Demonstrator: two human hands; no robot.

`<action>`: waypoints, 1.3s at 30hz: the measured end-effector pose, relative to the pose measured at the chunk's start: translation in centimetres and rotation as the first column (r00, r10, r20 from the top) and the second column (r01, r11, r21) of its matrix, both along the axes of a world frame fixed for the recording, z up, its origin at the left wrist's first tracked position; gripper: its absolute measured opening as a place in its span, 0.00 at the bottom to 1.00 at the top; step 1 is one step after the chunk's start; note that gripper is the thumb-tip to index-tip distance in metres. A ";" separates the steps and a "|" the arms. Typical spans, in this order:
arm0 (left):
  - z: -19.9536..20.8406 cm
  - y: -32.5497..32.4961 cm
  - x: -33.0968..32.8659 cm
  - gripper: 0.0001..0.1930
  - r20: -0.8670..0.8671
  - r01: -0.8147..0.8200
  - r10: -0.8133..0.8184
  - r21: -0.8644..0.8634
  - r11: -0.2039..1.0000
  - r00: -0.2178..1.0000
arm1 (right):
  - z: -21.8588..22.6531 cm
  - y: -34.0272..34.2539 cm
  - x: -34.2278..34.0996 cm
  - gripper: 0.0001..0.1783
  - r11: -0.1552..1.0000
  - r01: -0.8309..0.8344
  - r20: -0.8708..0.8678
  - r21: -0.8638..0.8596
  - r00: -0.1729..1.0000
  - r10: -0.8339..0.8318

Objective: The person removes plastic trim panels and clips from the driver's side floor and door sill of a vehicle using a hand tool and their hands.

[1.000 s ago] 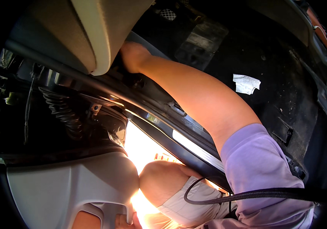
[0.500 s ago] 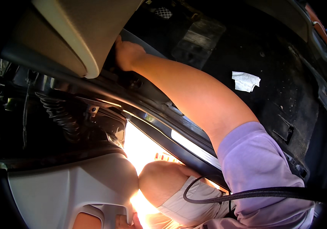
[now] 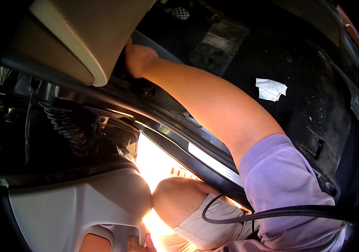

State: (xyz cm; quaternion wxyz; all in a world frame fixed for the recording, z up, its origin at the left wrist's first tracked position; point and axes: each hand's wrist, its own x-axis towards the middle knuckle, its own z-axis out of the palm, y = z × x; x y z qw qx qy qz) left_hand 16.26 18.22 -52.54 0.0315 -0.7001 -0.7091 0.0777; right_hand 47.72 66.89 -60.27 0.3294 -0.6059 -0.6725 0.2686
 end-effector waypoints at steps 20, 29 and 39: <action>0.4 0.3 0.3 0.23 -0.006 -0.017 0.017 -0.029 0.999 1.000 | -1.0 0.7 -0.5 0.43 0.997 0.068 -0.093 0.026 0.993 -0.066; -0.5 -0.9 -2.0 0.23 0.004 -0.065 0.065 -0.068 0.996 0.998 | 0.4 -0.6 0.5 0.45 0.998 -0.001 -0.088 -0.070 0.996 -0.005; 0.2 0.2 0.1 0.22 0.006 -0.143 0.144 -0.077 0.987 0.990 | -0.3 -0.5 0.6 0.39 0.999 -0.025 -0.068 -0.037 0.997 0.022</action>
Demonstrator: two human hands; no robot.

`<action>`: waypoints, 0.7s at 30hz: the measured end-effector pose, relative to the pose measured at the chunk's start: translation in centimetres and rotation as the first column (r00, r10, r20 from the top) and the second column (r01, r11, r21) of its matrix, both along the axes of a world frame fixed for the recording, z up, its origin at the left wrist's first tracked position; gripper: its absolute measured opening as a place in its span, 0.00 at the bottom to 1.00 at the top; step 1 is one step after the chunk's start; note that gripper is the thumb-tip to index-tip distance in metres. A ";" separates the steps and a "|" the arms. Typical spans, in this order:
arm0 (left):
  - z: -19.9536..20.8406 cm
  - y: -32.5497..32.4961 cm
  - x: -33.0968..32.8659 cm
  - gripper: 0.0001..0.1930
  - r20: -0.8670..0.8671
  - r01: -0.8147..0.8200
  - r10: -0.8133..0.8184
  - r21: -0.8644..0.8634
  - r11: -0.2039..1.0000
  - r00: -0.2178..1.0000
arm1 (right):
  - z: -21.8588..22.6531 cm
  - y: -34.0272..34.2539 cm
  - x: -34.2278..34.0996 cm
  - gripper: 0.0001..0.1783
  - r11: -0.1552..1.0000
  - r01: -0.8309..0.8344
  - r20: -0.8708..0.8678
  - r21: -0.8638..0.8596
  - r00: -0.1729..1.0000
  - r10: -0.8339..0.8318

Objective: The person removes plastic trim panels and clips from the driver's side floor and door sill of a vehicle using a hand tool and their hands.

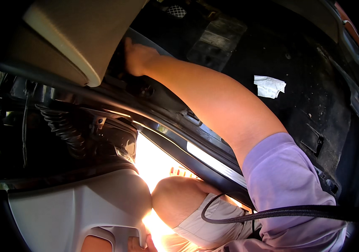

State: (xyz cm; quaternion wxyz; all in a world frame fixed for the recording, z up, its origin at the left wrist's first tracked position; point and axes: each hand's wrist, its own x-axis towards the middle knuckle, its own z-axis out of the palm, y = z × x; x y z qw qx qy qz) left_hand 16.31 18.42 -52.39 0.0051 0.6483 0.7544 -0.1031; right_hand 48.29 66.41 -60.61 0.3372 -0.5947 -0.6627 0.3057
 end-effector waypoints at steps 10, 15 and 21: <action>-1.0 -1.4 -3.0 0.22 -0.026 0.073 -0.073 0.006 0.997 0.997 | -0.8 -0.5 0.4 0.44 0.997 -0.075 0.005 0.028 0.997 0.075; -1.3 -1.0 -3.9 0.21 0.030 0.155 -0.158 0.078 0.985 0.987 | -2.0 0.7 0.3 0.43 0.993 -0.071 -0.022 0.090 0.997 0.073; -1.5 -1.7 -5.1 0.21 -0.145 0.308 -0.309 -0.024 0.951 0.940 | -2.8 1.3 0.2 0.39 0.965 -0.116 0.083 0.236 0.992 0.099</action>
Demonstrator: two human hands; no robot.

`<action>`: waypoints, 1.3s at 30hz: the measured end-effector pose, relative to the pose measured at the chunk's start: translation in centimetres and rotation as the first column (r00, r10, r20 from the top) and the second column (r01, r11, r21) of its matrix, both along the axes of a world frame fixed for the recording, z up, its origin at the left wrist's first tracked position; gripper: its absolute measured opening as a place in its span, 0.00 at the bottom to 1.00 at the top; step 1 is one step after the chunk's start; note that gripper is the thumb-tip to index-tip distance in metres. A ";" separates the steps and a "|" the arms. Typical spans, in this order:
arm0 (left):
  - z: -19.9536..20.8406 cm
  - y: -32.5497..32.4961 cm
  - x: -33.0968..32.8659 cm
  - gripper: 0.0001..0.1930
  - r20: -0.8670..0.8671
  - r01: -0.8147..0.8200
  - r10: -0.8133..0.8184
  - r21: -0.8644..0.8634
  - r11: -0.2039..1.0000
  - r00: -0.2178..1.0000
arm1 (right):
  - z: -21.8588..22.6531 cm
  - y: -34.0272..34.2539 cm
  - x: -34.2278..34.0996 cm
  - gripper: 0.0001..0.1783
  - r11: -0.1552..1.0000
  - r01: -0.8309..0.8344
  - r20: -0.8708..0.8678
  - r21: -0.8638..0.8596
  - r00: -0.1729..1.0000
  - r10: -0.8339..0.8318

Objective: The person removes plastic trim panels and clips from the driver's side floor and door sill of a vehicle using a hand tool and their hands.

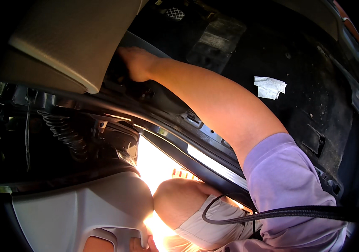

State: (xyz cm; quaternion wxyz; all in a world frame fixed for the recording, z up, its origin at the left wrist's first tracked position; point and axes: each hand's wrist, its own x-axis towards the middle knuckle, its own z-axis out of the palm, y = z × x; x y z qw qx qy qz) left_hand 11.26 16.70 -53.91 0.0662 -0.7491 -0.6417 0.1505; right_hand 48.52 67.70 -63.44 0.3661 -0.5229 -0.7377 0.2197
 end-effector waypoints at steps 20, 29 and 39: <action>0.6 0.6 2.4 0.22 0.173 -0.264 0.258 0.011 0.964 0.950 | -1.1 0.2 -0.1 0.16 0.954 0.241 -0.470 -0.178 0.831 -0.298; 1.2 1.6 4.8 0.21 0.150 -0.216 0.203 0.070 0.974 0.968 | -0.6 -0.3 -1.9 0.10 0.938 0.324 -0.276 -0.127 0.896 -0.347; 1.3 1.5 5.2 0.16 0.198 -0.240 0.227 0.045 0.970 0.954 | 1.5 -0.4 -0.7 0.13 0.974 0.215 0.111 -0.071 0.972 -0.207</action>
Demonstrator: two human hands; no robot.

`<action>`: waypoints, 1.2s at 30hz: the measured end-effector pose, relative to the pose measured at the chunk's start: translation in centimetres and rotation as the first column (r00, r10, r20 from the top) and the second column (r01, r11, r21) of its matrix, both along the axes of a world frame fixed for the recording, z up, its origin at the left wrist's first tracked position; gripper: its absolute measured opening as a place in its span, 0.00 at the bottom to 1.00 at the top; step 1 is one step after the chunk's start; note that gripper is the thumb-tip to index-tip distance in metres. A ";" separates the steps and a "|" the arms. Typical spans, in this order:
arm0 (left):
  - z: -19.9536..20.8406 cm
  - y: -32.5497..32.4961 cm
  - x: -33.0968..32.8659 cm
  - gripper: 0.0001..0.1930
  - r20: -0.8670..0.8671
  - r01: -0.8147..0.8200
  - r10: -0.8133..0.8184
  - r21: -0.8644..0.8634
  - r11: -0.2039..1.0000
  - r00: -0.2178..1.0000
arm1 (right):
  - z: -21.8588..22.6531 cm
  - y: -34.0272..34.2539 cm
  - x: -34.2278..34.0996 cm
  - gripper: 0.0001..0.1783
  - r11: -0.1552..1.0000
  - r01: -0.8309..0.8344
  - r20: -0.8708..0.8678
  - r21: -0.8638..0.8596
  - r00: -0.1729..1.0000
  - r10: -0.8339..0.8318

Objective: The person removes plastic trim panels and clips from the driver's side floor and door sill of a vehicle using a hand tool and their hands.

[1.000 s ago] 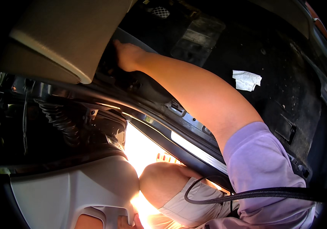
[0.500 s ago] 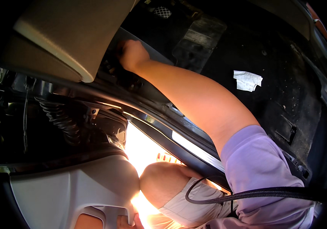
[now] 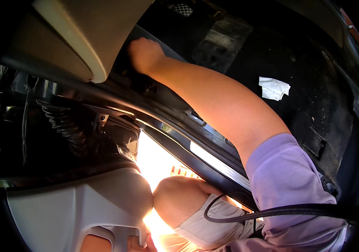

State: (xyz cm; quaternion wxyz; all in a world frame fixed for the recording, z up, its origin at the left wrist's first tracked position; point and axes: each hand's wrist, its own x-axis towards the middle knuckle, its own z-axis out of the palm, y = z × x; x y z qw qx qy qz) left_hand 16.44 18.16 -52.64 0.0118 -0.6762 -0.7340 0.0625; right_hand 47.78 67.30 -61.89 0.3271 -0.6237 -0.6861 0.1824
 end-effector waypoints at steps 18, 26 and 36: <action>0.2 0.4 0.1 0.16 -0.075 0.020 -0.023 -0.037 0.999 0.997 | -1.2 1.1 4.3 0.15 0.995 -0.011 -0.299 0.102 0.954 0.041; 0.0 0.0 -0.1 0.21 -0.058 -0.009 0.008 -0.016 1.000 0.998 | -1.0 1.9 2.3 0.14 0.995 -0.081 -0.570 -0.050 0.821 0.038; -0.2 0.1 -0.3 0.21 -0.064 0.037 -0.036 0.019 0.999 0.997 | -0.9 1.5 1.6 0.18 1.000 0.008 -0.458 0.027 0.889 0.005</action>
